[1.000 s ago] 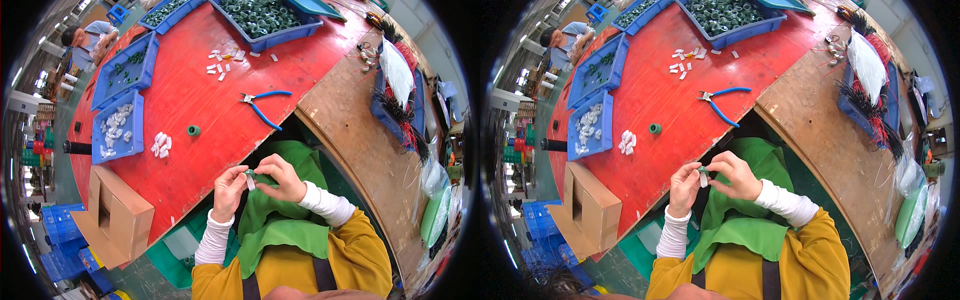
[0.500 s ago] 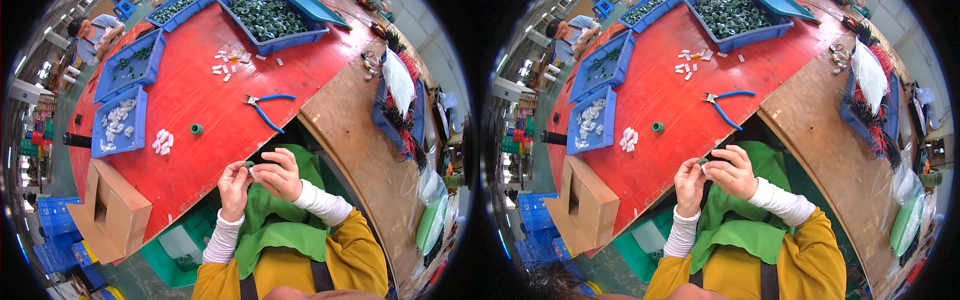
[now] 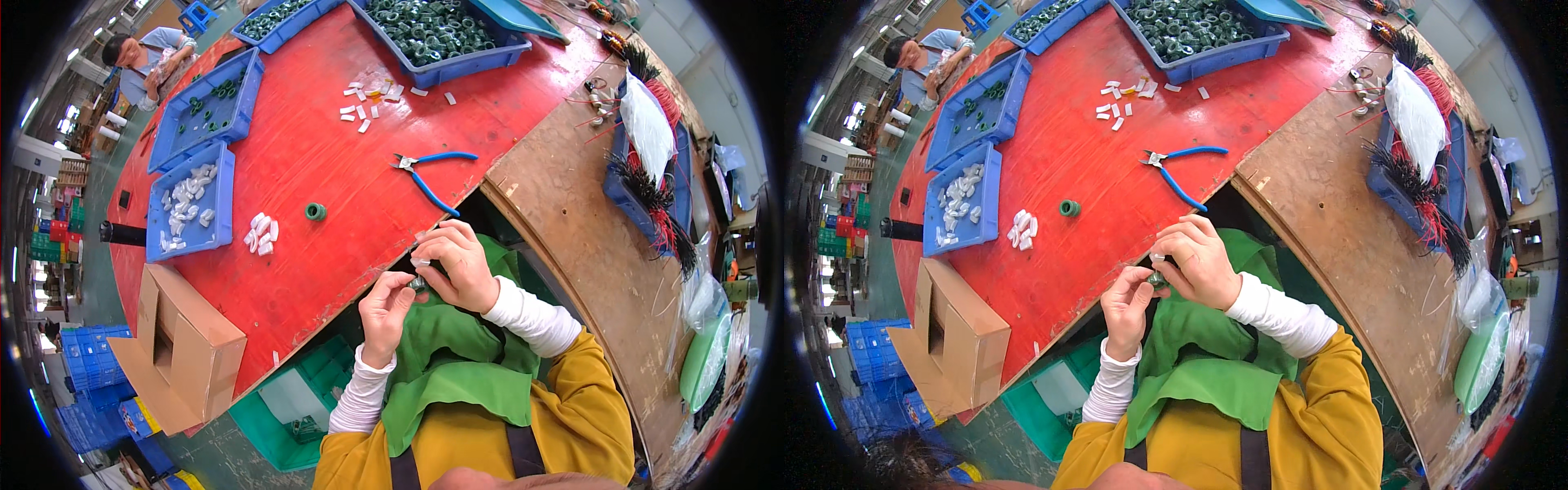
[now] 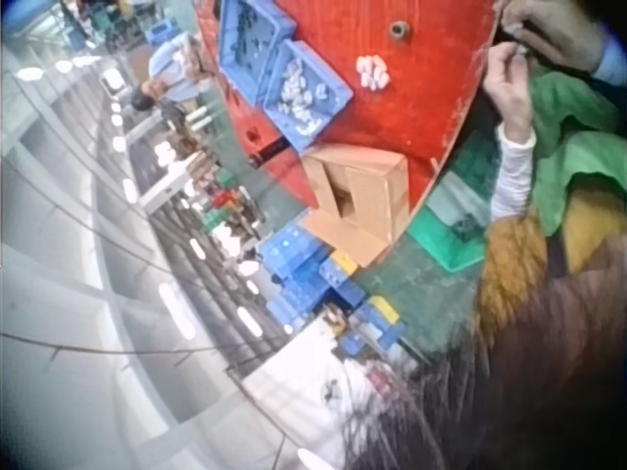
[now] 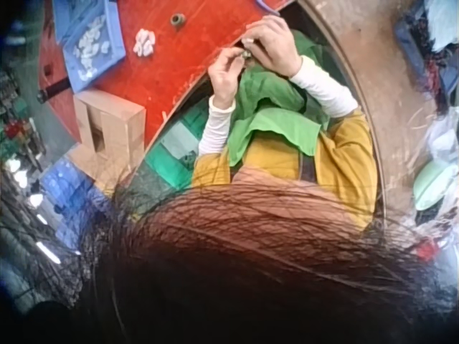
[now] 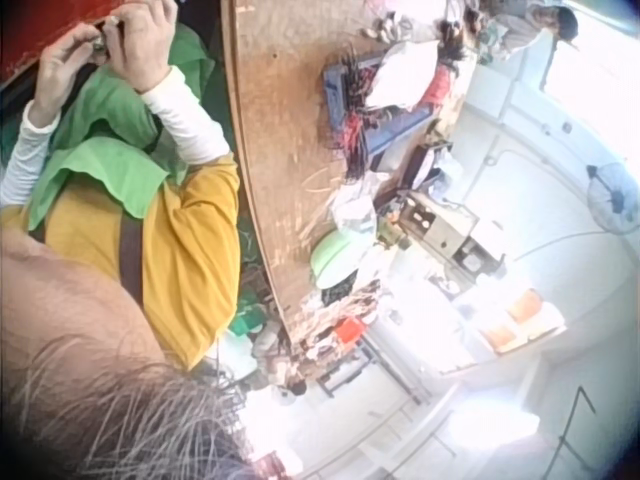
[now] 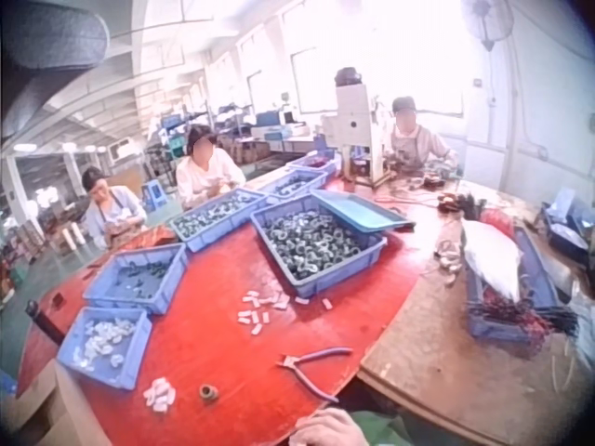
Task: The person assembles small green plastic housings and white plastic inserts by hand, taking parts from plastic bins and pressing them together.
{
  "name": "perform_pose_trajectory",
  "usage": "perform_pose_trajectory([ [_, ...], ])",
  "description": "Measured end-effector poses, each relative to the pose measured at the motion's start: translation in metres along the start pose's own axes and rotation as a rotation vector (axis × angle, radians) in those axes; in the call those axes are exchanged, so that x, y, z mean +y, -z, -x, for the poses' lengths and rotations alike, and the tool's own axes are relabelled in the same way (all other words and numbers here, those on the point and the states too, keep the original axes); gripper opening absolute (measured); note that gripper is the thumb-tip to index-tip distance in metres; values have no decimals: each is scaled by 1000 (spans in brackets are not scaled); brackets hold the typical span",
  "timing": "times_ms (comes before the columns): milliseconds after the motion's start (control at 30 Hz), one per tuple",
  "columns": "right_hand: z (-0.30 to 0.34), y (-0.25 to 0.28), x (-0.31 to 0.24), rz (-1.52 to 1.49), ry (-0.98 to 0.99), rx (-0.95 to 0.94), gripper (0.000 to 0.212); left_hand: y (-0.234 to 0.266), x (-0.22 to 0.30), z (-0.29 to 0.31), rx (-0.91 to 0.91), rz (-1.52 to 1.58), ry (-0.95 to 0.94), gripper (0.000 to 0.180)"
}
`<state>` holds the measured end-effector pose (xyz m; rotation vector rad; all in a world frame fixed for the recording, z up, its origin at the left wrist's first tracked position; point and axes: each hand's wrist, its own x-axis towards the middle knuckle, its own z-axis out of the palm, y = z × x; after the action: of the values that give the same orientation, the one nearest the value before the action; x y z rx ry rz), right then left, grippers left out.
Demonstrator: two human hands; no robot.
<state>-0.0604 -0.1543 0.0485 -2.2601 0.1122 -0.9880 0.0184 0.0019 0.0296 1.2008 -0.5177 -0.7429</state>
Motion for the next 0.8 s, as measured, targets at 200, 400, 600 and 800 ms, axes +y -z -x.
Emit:
perform_pose_trajectory([
  [200,3,2,2,-48,-29,-67,18,10,3,-2,-132,-90,8,14],
  [400,10,5,3,-169,-246,-206,17,12,-4,-2,-167,-24,-37,10],
  [600,21,4,11,-494,-529,-326,18,13,-9,0,-164,1,-12,10],
  [800,33,-5,10,-1132,-1064,-228,25,8,-10,-3,-148,79,31,12],
])
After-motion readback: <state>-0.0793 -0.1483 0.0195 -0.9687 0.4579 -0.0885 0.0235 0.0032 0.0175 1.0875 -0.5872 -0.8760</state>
